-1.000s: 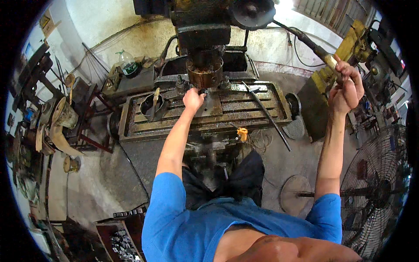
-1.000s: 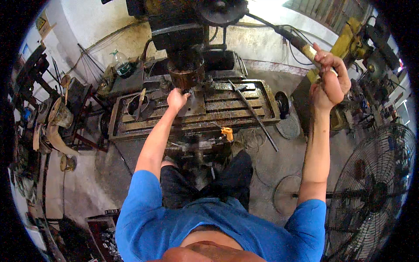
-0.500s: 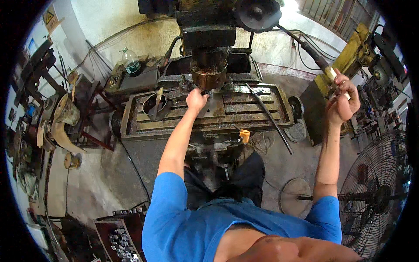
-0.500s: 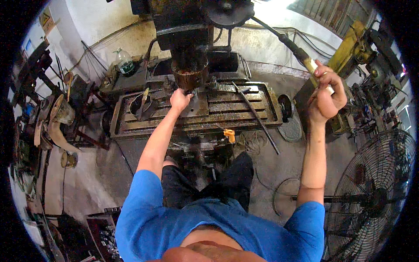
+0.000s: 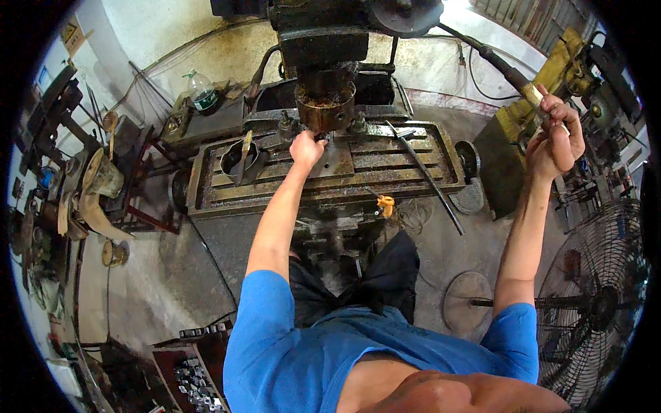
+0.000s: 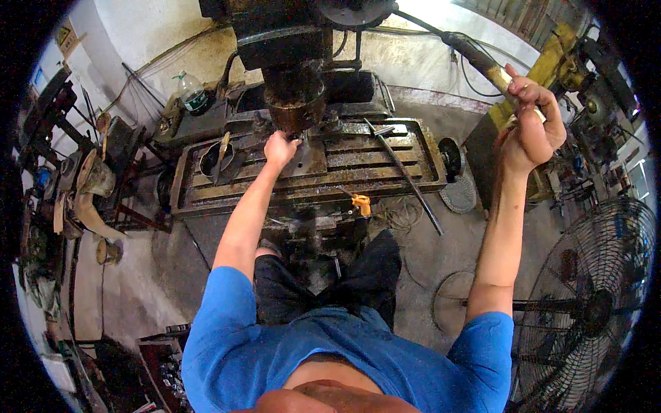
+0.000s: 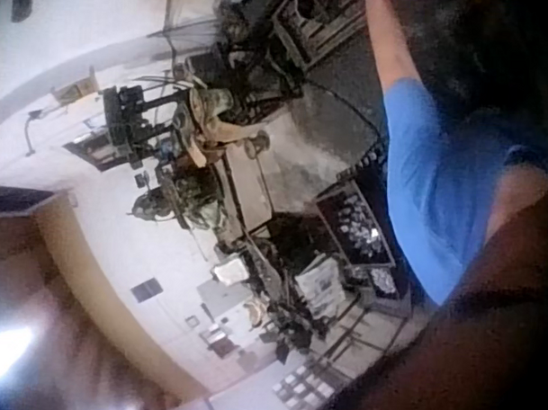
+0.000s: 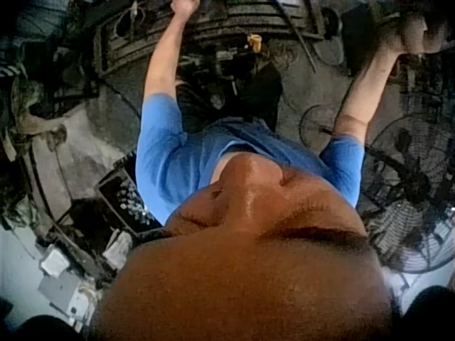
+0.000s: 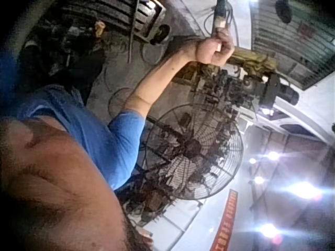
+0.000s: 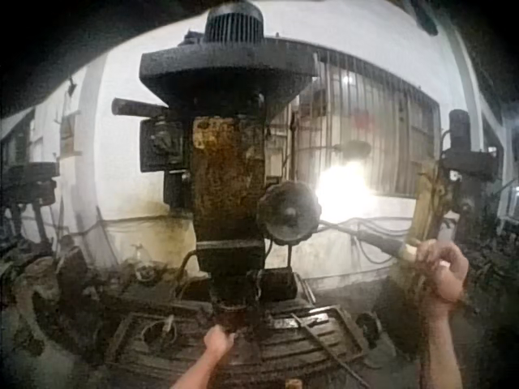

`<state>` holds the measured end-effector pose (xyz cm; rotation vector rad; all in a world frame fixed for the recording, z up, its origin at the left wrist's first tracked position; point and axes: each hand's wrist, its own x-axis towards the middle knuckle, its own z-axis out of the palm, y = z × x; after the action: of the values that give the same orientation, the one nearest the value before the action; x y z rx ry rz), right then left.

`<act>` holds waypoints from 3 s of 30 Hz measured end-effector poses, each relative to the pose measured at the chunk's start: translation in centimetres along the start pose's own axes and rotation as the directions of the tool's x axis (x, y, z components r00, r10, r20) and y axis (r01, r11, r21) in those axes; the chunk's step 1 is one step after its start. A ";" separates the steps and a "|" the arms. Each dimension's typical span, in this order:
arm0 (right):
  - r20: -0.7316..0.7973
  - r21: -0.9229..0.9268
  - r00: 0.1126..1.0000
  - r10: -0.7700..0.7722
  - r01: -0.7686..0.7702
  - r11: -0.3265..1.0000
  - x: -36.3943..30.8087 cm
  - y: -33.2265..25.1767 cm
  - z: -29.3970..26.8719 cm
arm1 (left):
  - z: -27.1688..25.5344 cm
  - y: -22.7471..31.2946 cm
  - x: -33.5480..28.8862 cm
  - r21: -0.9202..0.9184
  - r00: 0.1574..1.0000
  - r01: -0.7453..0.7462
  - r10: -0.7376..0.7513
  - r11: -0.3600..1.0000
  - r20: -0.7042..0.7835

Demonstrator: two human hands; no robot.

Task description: The person uses a hand tool to remove shavings from a metal workpiece on a milling machine, then turns a handle to adjust the table, and reaches into a bin to handle small metal components.

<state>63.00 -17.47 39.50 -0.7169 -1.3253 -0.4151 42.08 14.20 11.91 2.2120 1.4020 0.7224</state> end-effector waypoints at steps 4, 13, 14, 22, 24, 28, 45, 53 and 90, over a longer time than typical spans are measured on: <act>-0.015 0.015 1.000 0.003 -0.002 1.000 -0.2 0.2 -0.3 | -0.2 0.6 -0.3 0.055 1.000 -0.007 0.007 0.998 0.007; -0.126 0.018 0.992 0.014 -0.012 1.000 -4.5 1.1 0.2 | -0.6 0.9 -0.4 0.081 0.999 0.033 -0.034 0.996 0.007; -0.123 0.010 0.992 0.016 -0.015 1.000 -4.4 1.1 0.2 | -0.6 0.8 -0.6 0.057 1.000 0.022 -0.021 0.998 -0.013; -0.121 -0.014 0.993 -0.009 0.007 1.000 -4.3 0.8 0.4 | -1.0 1.0 -0.8 0.066 1.000 0.019 -0.019 0.998 0.011; -0.097 0.018 0.995 -0.027 0.029 0.999 -4.6 1.1 0.1 | -1.1 1.0 -0.7 0.076 1.000 0.014 -0.015 0.997 0.006; -0.074 0.029 0.997 0.011 -0.009 1.000 -4.4 1.0 0.6 | -1.0 -1.8 -0.1 -0.069 0.996 -0.011 0.018 0.998 0.092; -0.100 0.099 0.993 0.069 -0.059 0.993 -3.2 0.3 0.2 | -15.0 -11.5 -8.0 0.589 0.940 -0.122 0.284 0.799 -0.191; -0.139 0.120 0.989 0.060 -0.044 0.992 -3.3 1.0 -0.5 | -17.7 -11.8 -8.7 0.336 0.923 0.019 0.112 0.942 -0.367; -0.093 0.099 0.995 0.033 -0.024 0.995 -3.3 0.7 -0.1 | -22.8 -14.6 -12.3 0.059 0.939 0.114 -0.088 0.992 -0.333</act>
<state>62.85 -17.38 36.15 -0.6261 -1.2359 -0.3542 13.24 10.48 18.41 2.1265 1.7162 1.0556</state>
